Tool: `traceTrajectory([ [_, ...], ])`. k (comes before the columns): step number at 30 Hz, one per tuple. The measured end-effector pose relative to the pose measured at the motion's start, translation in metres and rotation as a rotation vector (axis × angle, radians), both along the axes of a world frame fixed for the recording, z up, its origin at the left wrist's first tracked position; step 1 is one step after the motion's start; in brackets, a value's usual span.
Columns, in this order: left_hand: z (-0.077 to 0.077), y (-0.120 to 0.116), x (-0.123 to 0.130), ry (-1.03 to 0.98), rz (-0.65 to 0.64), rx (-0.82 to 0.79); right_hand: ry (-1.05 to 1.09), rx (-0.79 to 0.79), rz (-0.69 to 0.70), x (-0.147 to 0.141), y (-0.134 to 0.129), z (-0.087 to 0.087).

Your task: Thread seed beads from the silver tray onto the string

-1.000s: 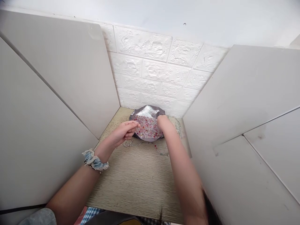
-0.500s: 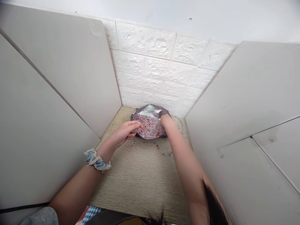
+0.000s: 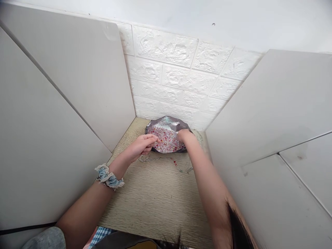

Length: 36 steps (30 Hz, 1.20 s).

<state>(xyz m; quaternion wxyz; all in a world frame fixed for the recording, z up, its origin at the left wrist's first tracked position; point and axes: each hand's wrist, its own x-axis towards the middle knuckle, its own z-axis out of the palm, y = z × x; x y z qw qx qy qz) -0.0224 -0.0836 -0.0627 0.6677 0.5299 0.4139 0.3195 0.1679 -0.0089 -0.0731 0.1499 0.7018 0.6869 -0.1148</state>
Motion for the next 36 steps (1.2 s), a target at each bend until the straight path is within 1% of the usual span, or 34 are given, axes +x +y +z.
traceTrajectory([
  [7,-0.001,0.000,0.003,0.050,-0.023,0.002,-0.026,-0.050,0.010,0.002,0.002,0.006],
  [12,-0.003,0.001,0.003,0.030,-0.041,0.007,-0.048,-0.068,0.038,0.004,0.000,0.006],
  [25,-0.005,0.002,0.002,0.041,-0.041,0.016,-0.052,-0.045,0.086,-0.004,-0.011,0.018],
  [32,-0.005,0.001,0.002,0.045,-0.032,0.024,-0.050,-0.025,0.089,-0.006,-0.012,0.016],
  [36,-0.003,0.001,0.002,0.094,-0.003,0.041,-0.030,0.010,0.083,-0.007,-0.014,0.017],
])
